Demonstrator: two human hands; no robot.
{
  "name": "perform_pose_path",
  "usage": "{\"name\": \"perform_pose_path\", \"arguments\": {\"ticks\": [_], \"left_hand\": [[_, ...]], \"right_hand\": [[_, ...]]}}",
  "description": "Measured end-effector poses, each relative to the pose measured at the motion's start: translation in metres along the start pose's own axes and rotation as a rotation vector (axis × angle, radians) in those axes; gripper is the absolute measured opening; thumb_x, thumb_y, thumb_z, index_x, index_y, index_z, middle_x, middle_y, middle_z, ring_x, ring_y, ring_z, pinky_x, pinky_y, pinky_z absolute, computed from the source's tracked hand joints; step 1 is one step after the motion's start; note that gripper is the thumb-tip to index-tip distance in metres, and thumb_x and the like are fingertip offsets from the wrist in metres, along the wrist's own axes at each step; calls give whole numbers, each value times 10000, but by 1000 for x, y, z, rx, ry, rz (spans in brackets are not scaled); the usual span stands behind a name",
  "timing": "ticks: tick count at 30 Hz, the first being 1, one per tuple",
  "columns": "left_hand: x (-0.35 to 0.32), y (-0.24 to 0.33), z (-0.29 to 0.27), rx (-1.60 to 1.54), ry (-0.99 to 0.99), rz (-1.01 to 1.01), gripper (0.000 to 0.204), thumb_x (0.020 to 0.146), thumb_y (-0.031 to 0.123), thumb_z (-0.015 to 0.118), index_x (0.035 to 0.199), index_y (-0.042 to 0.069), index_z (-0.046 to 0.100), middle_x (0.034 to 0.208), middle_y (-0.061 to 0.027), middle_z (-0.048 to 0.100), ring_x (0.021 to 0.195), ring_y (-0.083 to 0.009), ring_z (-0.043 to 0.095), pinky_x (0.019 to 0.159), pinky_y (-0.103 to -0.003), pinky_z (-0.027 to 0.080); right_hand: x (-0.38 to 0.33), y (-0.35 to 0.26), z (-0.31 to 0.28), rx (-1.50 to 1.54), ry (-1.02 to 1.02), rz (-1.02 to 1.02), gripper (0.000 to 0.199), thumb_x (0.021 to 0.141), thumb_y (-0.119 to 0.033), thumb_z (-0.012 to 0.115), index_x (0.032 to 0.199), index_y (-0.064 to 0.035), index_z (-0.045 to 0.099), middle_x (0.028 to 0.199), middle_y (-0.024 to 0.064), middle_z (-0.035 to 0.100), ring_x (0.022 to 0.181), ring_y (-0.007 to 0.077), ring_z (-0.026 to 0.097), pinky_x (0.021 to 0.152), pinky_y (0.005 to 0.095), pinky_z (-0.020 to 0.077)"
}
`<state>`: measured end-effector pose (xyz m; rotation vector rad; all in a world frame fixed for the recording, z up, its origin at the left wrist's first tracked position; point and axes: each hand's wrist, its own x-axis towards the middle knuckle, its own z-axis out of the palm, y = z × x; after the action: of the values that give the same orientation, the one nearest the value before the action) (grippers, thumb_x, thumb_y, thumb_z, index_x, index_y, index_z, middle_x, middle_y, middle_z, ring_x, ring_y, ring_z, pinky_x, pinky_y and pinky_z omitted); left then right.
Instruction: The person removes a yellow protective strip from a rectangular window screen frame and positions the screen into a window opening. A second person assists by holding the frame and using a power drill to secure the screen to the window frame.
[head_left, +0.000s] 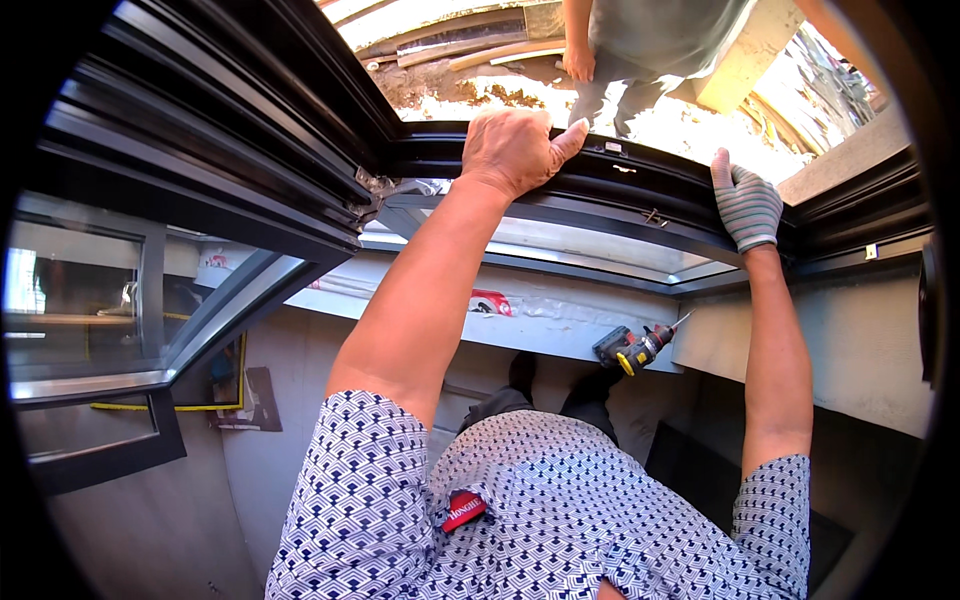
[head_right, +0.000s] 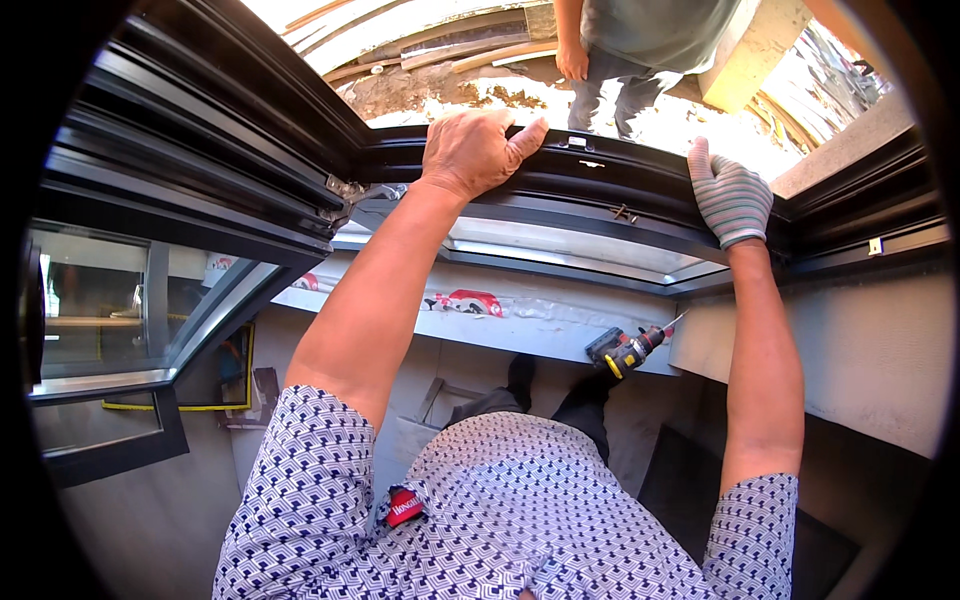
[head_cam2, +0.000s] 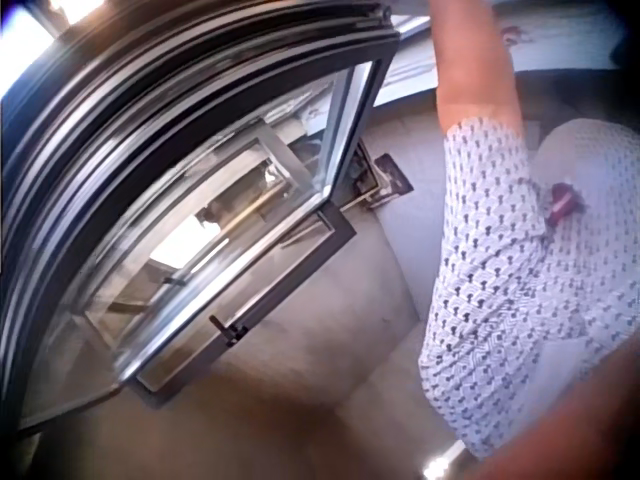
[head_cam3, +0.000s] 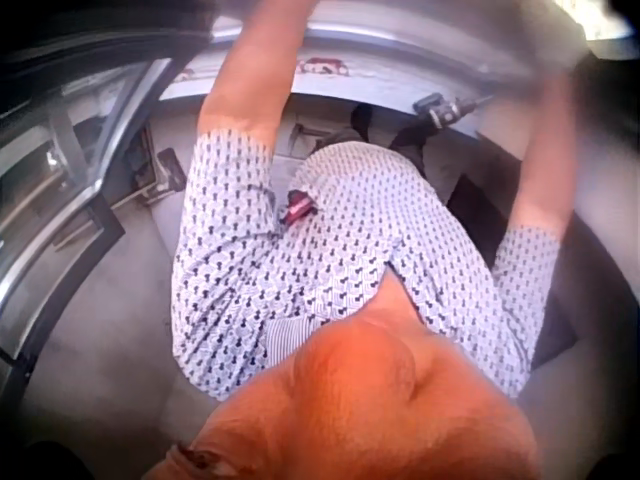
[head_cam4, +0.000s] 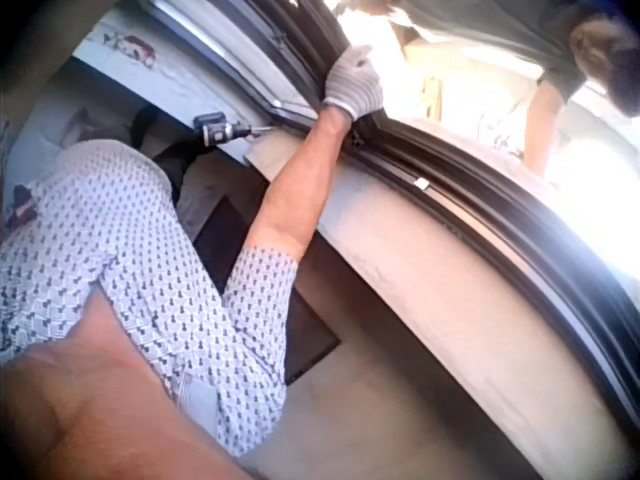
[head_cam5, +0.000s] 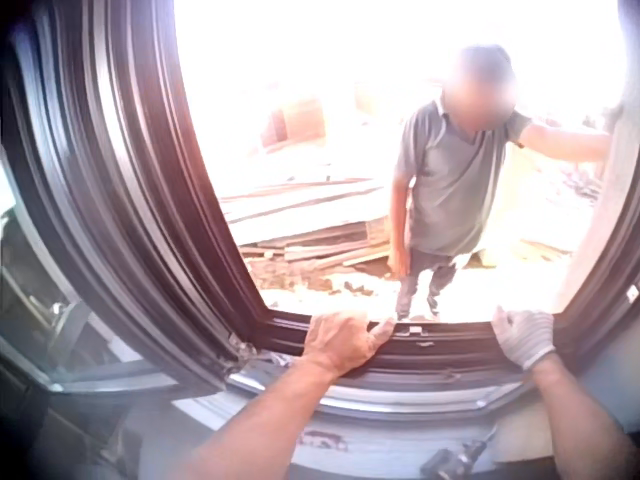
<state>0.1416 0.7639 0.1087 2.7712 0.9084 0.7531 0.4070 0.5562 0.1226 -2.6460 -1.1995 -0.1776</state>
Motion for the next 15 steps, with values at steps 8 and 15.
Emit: {"name": "perform_pose_path", "arguments": {"ticks": [8, 15], "left_hand": [[-1, -2, -7, -13, -53, -22, 776, 1003, 725, 454, 712, 48, 697, 699, -182, 690, 739, -397, 680, 756, -500, 526], [-1, 0, -11, -85, -140, -57, 780, 1020, 715, 443, 740, 51, 741, 695, -175, 704, 757, -366, 707, 811, -474, 542]], "right_hand": [[4, 1, 5, -7, -17, 17, 758, 1037, -698, 352, 971, -87, 796, 914, 267, 724, 948, 460, 702, 911, 485, 546], [7, 15, 14, -16, 3, 25, 792, 1033, -731, 336, 1010, -86, 795, 940, 260, 732, 959, 452, 708, 902, 472, 543]]}}
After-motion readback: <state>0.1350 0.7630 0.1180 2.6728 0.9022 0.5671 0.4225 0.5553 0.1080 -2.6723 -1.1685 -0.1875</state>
